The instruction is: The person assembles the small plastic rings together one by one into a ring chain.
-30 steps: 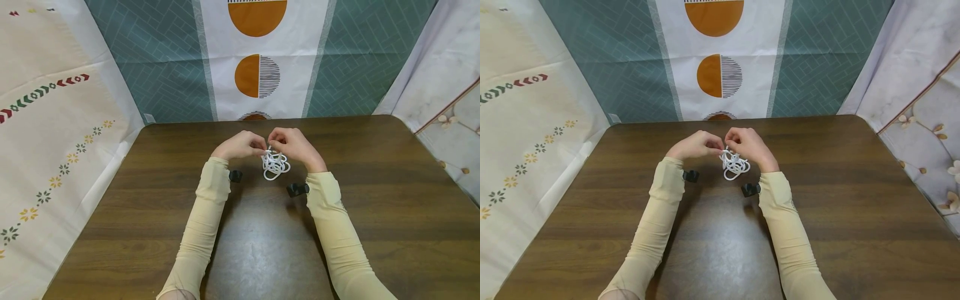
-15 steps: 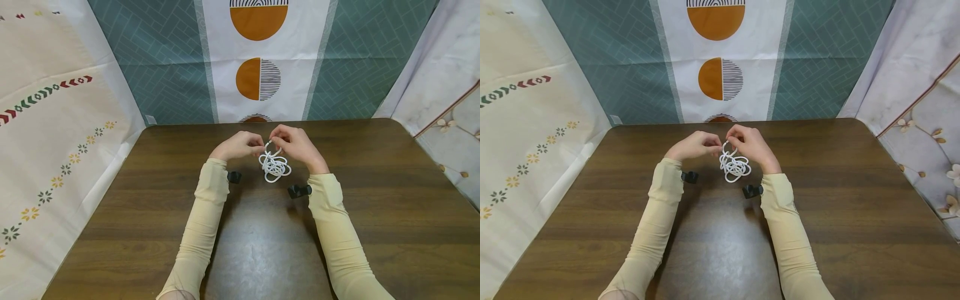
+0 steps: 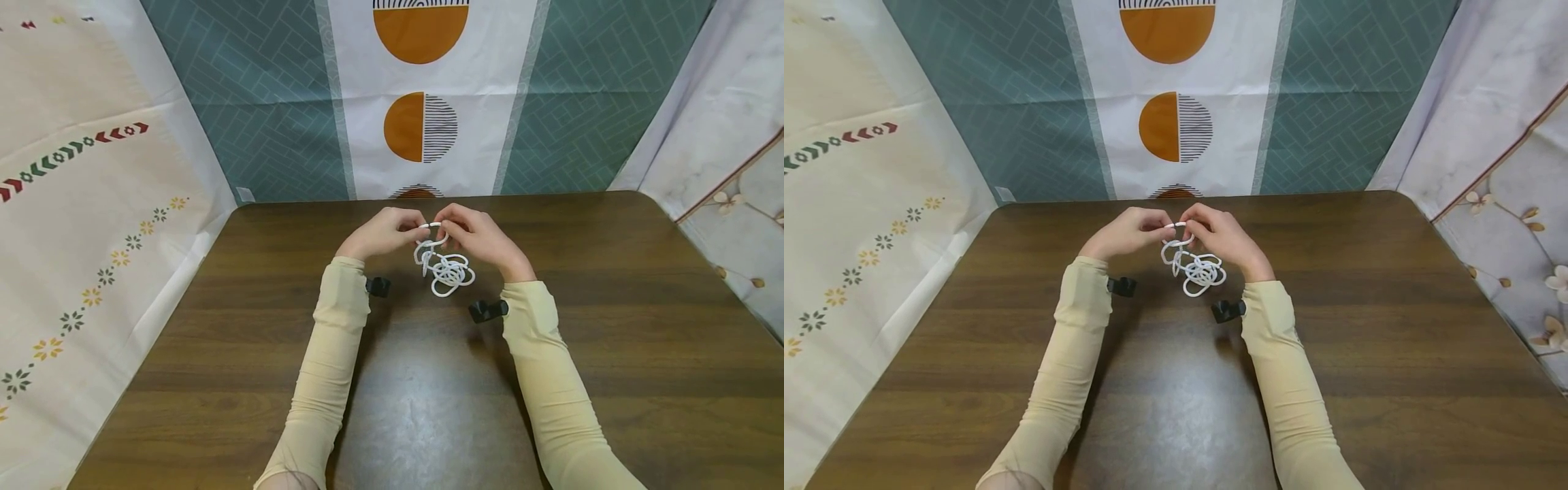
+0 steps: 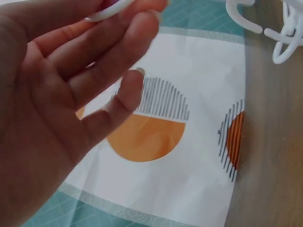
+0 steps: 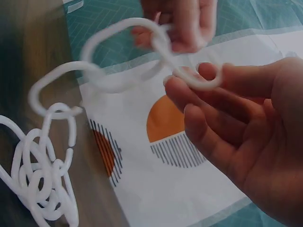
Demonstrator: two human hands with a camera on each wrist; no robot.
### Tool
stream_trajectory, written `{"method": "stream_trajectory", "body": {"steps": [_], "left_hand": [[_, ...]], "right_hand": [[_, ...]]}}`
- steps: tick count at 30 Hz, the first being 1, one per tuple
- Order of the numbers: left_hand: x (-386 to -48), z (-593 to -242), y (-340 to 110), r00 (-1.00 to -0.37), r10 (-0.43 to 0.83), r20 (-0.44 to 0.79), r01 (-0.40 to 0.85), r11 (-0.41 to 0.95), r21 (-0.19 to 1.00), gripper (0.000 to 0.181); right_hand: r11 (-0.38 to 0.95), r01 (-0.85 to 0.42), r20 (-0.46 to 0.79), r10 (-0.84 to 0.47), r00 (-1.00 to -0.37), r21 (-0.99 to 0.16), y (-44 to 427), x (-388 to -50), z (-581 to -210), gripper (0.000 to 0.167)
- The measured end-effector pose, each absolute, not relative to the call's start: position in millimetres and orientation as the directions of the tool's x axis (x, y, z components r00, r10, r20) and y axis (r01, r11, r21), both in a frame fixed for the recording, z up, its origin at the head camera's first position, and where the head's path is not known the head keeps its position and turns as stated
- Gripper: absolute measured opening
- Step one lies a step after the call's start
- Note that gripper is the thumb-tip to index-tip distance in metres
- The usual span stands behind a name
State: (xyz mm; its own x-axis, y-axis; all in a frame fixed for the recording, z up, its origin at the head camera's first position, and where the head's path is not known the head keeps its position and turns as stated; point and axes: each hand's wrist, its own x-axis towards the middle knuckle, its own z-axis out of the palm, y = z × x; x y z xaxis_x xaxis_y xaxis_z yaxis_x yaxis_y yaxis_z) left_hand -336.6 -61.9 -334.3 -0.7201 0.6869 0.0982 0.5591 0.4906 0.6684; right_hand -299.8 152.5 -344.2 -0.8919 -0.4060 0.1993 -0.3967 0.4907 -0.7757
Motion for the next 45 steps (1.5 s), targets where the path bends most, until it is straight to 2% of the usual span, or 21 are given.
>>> {"method": "stream_trajectory", "body": {"steps": [5,13,18,21,27,33,39,45], "left_hand": [[-332,-328,-70,-0.757,0.626,0.186,0.555,0.467,0.688,0.019],[-328,-322,-75,-0.790,0.482,0.379,0.589,0.426,0.687,0.020],[-327,-319,-78,-0.750,0.331,0.572,0.661,0.381,0.646,0.021],[-326,-318,-80,-0.728,0.247,0.640,0.683,0.348,0.642,0.018],[-322,-313,-85,-0.685,0.141,0.715,0.724,0.244,0.645,0.014],[-319,-307,-93,-0.619,0.089,0.780,0.776,0.223,0.590,0.013],[-319,-305,-97,-0.608,0.107,0.787,0.788,0.204,0.581,0.015],[-319,-305,-102,-0.615,0.098,0.782,0.782,0.207,0.588,0.015]], "right_hand": [[0.548,-0.352,0.158,-0.369,-0.916,-0.759,154,-306,-355,0.022],[0.723,-0.337,0.026,-0.404,-0.914,-0.603,166,-316,-382,0.022],[0.747,-0.319,-0.054,-0.428,-0.902,-0.583,170,-317,-389,0.023],[0.754,-0.319,-0.110,-0.457,-0.883,-0.574,170,-317,-391,0.024],[0.742,-0.339,-0.172,-0.518,-0.838,-0.579,168,-318,-394,0.030],[0.721,-0.376,-0.180,-0.566,-0.805,-0.582,159,-317,-395,0.039],[0.717,-0.385,-0.210,-0.589,-0.780,-0.581,151,-315,-395,0.039],[0.747,-0.363,-0.206,-0.547,-0.811,-0.556,163,-317,-397,0.032]]}}
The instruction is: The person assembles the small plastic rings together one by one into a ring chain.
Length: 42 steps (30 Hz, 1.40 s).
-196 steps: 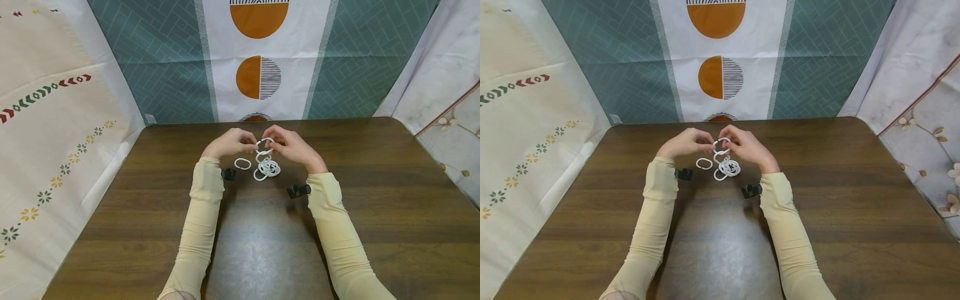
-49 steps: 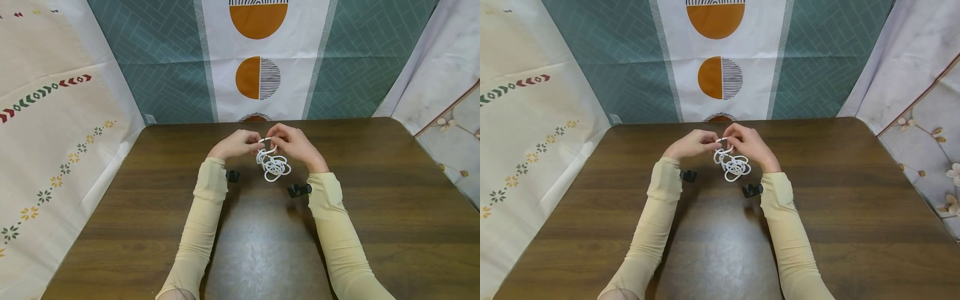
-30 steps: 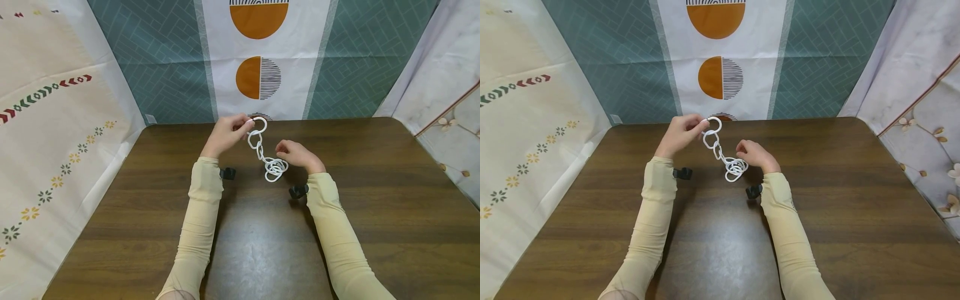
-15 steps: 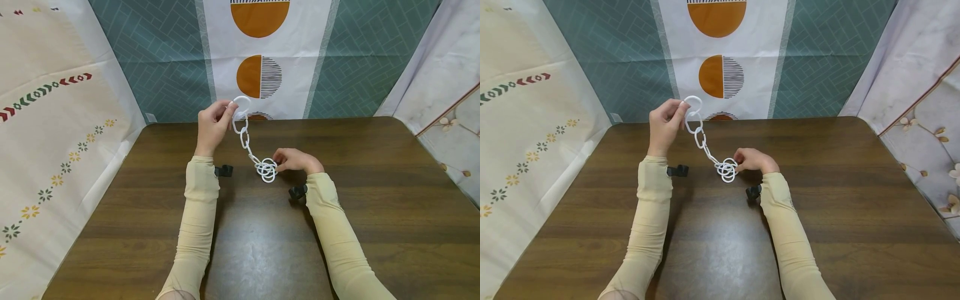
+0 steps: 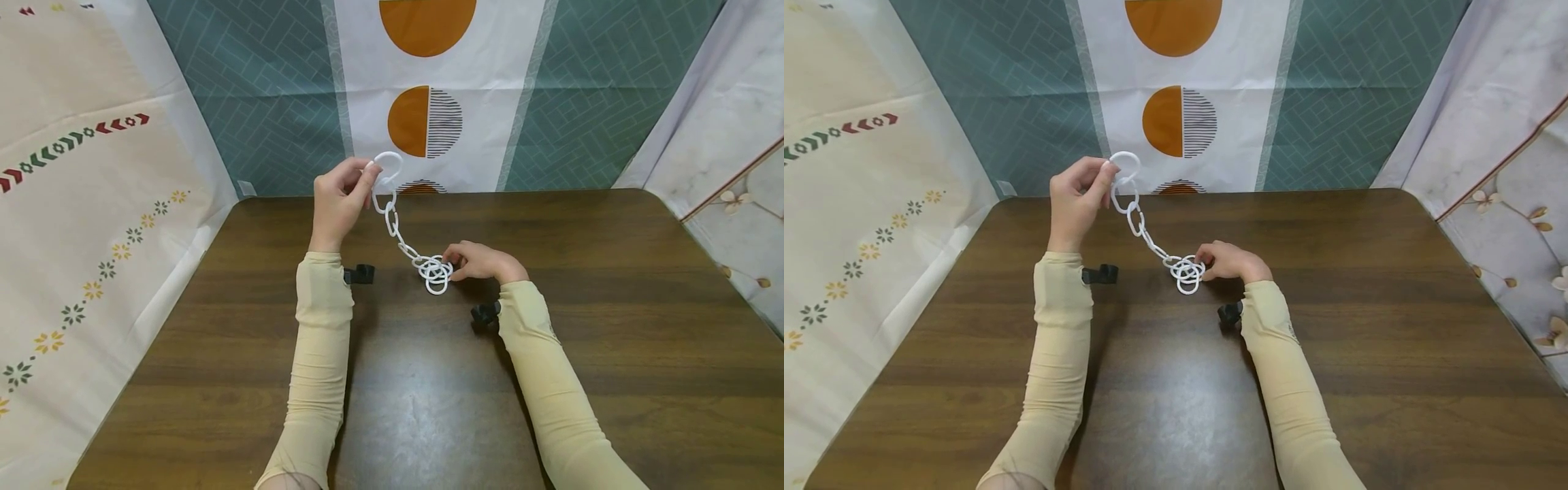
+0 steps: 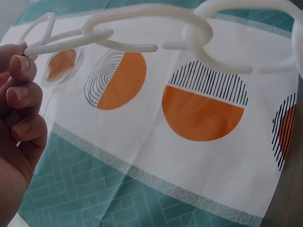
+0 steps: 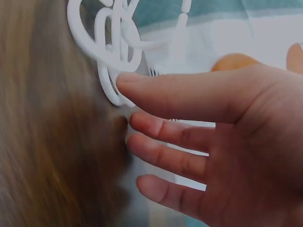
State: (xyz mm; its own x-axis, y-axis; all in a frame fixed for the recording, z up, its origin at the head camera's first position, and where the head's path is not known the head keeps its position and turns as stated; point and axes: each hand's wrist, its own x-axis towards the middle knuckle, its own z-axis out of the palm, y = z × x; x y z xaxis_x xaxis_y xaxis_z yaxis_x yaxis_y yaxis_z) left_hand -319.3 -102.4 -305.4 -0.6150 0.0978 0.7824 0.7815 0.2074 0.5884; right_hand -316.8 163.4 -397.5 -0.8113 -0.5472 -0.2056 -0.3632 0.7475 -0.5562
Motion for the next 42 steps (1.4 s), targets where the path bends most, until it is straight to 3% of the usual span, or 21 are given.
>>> {"method": "stream_trajectory", "body": {"steps": [5,12,24,34,42], "left_hand": [[-320,-305,-110,-0.634,0.050,0.772,0.761,0.214,0.612,0.017],[-320,-305,-112,-0.667,0.049,0.743,0.733,0.222,0.643,0.018],[-319,-302,-122,-0.648,-0.073,0.758,0.734,0.204,0.647,0.020],[-321,-302,-126,-0.739,-0.092,0.667,0.640,0.212,0.739,0.022],[-322,-305,-131,-0.788,-0.084,0.610,0.578,0.240,0.780,0.022]], "right_hand": [[0.763,-0.350,-0.168,-0.507,-0.845,-0.543,174,-318,-398,0.027],[0.780,-0.335,-0.158,-0.479,-0.864,-0.528,158,-318,-402,0.035],[0.782,-0.281,-0.188,-0.448,-0.874,-0.556,173,-320,-406,0.038],[0.779,-0.282,-0.134,-0.421,-0.897,-0.560,205,-321,-402,0.019],[0.823,-0.232,-0.177,-0.369,-0.912,-0.518,234,-315,-401,0.007]]}}
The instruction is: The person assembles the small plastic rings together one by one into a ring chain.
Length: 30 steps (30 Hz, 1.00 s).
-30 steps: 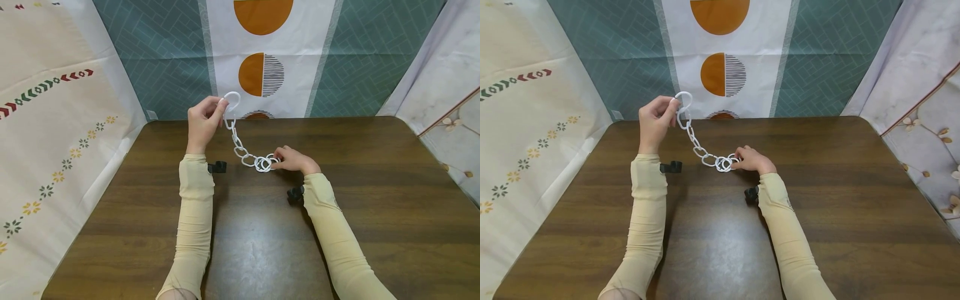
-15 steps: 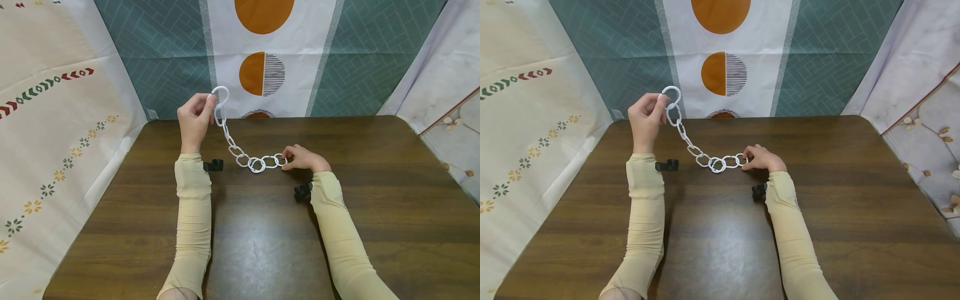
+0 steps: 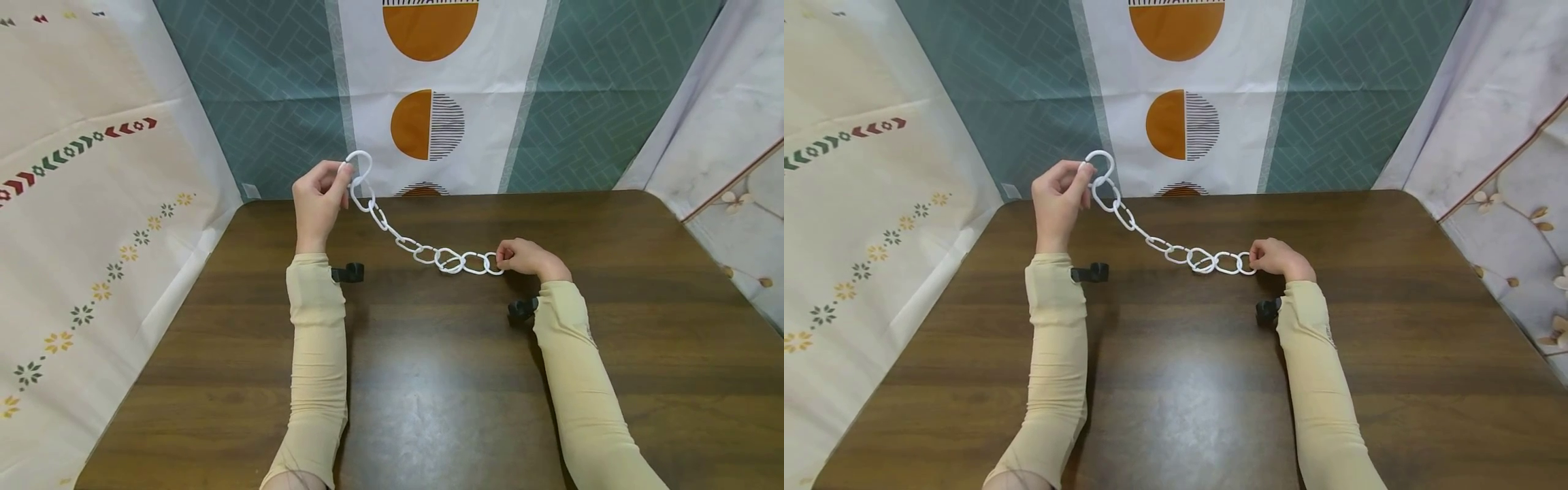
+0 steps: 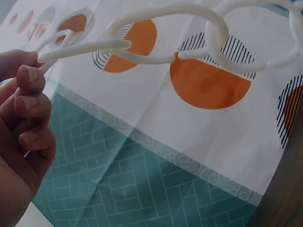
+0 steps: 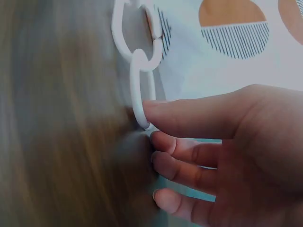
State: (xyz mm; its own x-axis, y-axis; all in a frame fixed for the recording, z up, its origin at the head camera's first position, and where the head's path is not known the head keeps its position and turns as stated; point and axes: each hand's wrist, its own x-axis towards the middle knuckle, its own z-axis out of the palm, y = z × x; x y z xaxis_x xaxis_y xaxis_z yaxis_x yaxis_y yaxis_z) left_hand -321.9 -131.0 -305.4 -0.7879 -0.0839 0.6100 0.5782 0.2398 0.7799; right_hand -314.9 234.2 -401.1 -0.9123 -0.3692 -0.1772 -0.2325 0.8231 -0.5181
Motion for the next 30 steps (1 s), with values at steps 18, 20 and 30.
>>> {"method": "stream_trajectory", "body": {"steps": [18,20,30], "left_hand": [[-340,-336,-165,-0.927,0.116,0.358,0.369,0.462,0.806,0.027],[-342,-342,-175,-0.940,0.162,0.300,0.340,0.512,0.789,0.027],[-347,-363,-213,-0.933,0.359,-0.007,0.262,0.694,0.671,0.021]], "right_hand": [[0.857,-0.251,-0.205,-0.373,-0.905,-0.450,298,-300,-394,0.008],[0.857,-0.266,-0.203,-0.384,-0.901,-0.440,303,-300,-394,0.007],[0.857,-0.314,-0.186,-0.415,-0.891,-0.408,320,-303,-392,0.008]]}}
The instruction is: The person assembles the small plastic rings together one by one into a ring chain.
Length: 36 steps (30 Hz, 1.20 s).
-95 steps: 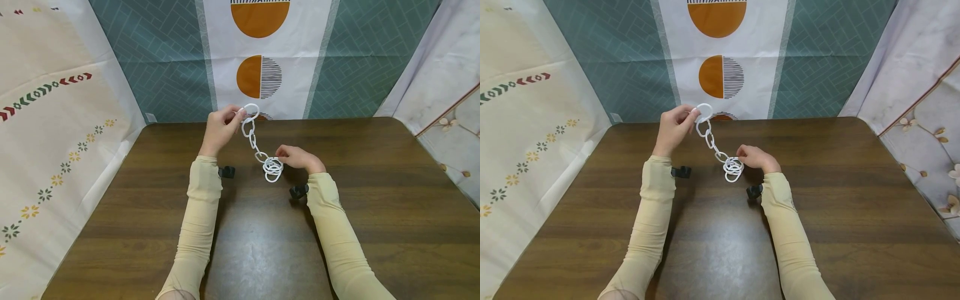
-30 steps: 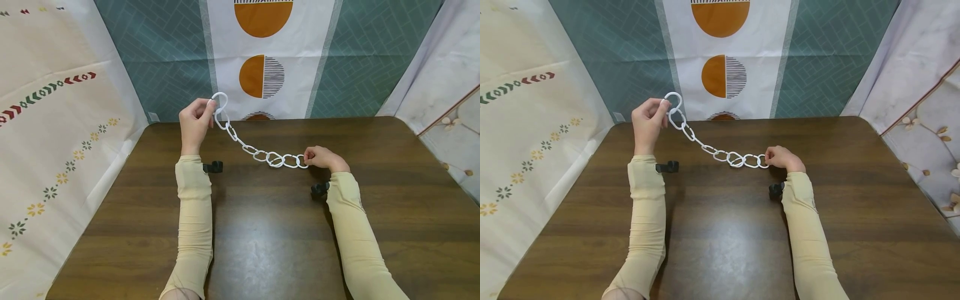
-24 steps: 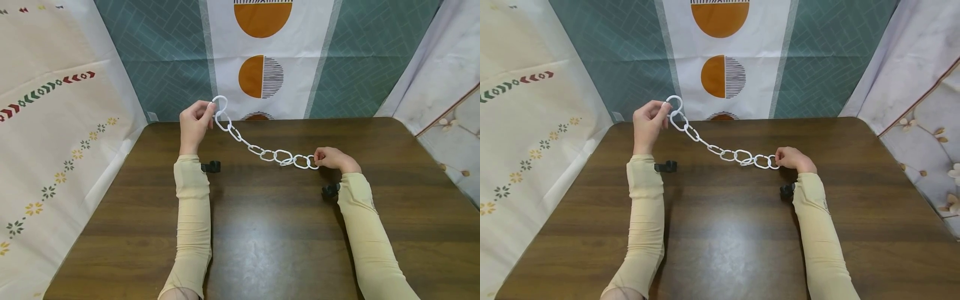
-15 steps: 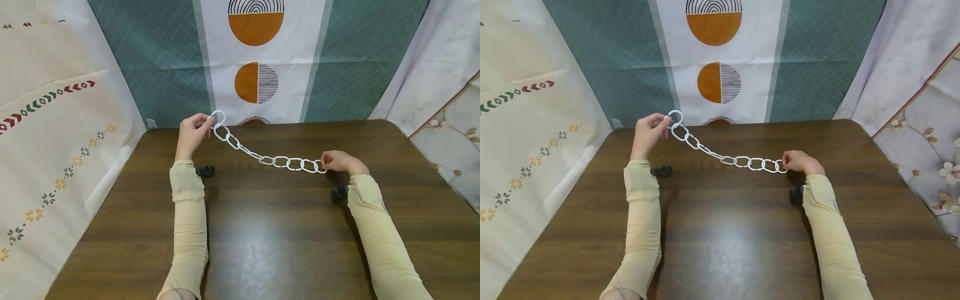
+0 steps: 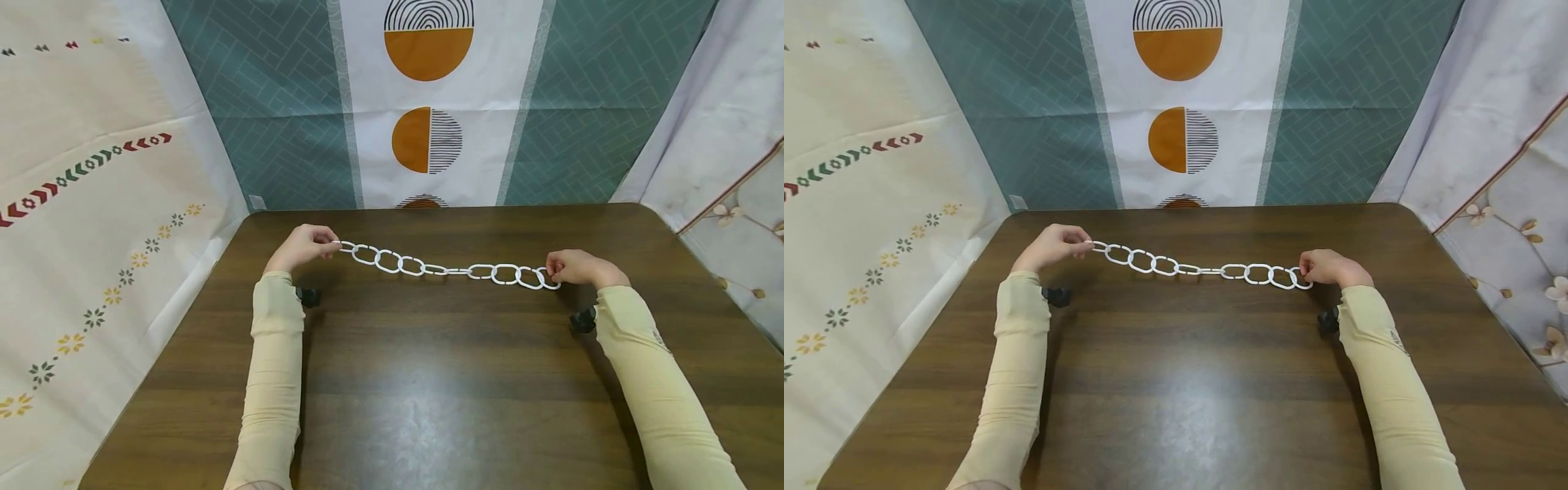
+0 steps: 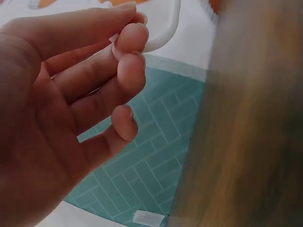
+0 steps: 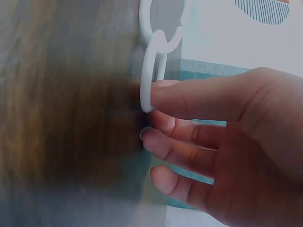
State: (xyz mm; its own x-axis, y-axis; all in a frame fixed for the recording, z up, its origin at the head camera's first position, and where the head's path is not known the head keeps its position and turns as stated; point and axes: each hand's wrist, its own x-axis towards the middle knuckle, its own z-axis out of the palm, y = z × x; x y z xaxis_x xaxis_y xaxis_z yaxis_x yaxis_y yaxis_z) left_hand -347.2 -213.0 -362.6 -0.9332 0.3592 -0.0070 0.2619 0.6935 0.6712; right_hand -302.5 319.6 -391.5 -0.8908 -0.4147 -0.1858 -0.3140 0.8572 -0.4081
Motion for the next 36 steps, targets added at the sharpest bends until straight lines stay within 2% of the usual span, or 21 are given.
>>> {"method": "stream_trajectory", "body": {"steps": [5,12,16,26,31,36], "left_hand": [[-352,-368,-217,-0.910,0.407,-0.084,0.274,0.739,0.616,0.018],[-352,-380,-208,-0.869,0.451,-0.205,0.325,0.832,0.450,0.007],[-352,-384,-209,-0.855,0.454,-0.251,0.323,0.845,0.426,0.004],[-350,-383,-212,-0.850,0.456,-0.263,0.322,0.845,0.427,0.012],[-344,-369,-217,-0.869,0.433,-0.241,0.309,0.854,0.419,0.021],[-340,-352,-209,-0.883,0.424,-0.200,0.321,0.858,0.400,0.022]], "right_hand": [[0.852,-0.339,-0.162,-0.429,-0.889,-0.398,323,-304,-391,0.007],[0.858,-0.361,-0.105,-0.423,-0.900,-0.364,330,-308,-399,0.007],[0.859,-0.376,-0.065,-0.422,-0.904,-0.347,329,-310,-399,0.007],[0.857,-0.398,-0.020,-0.427,-0.904,-0.327,324,-309,-394,0.006],[0.866,-0.404,-0.006,-0.424,-0.905,-0.293,318,-310,-386,0.008],[0.881,-0.370,0.007,-0.385,-0.923,-0.293,301,-310,-371,0.009]]}}
